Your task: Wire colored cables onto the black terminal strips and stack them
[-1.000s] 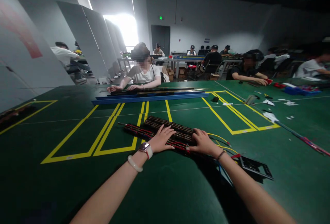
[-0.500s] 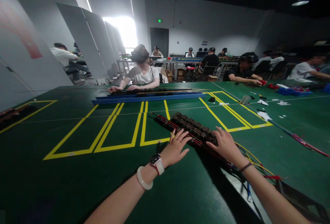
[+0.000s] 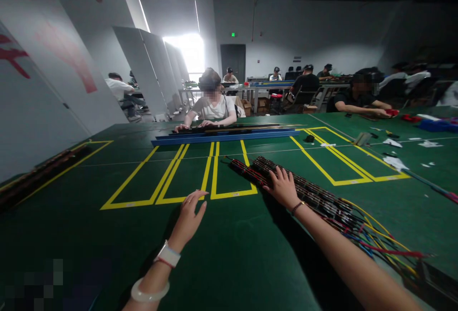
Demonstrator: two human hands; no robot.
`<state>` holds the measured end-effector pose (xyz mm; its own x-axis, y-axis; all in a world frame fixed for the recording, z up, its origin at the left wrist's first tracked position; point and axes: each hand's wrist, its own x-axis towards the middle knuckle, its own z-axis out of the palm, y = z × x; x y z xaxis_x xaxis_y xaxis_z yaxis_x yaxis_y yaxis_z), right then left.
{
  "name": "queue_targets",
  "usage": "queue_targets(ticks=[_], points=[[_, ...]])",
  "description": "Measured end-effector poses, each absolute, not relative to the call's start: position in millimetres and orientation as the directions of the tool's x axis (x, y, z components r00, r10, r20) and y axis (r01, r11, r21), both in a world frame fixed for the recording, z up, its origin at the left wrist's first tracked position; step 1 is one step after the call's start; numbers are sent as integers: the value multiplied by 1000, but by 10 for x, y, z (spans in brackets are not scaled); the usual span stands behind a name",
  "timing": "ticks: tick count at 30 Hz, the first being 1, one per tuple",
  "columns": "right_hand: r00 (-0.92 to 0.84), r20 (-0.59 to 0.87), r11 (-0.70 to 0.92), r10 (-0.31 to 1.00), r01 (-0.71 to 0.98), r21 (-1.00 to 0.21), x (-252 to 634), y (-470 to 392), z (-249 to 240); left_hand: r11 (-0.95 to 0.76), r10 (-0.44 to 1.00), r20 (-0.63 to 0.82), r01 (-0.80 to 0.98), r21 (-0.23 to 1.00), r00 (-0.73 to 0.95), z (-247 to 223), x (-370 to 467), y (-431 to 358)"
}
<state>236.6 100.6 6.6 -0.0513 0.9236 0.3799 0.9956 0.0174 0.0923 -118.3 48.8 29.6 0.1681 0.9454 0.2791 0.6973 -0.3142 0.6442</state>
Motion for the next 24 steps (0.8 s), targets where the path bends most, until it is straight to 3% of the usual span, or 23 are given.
queue_targets(ticks=[8, 15, 21, 24], points=[[100, 300, -114, 949, 993, 29, 2723, 1082, -11, -248, 964, 249, 644, 724, 91, 290, -1302, 440], [142, 424, -206, 895, 972, 110, 3664, 1042, 0, -139, 990, 108, 624, 769, 88, 247, -1358, 381], [211, 424, -289, 881, 949, 128, 4405, 875, -7, -220, 975, 183, 652, 725, 125, 279, -1279, 372], [259, 403, -333, 878, 935, 125, 4592, 862, -1, -196, 981, 154, 669, 717, 122, 265, -1277, 381]])
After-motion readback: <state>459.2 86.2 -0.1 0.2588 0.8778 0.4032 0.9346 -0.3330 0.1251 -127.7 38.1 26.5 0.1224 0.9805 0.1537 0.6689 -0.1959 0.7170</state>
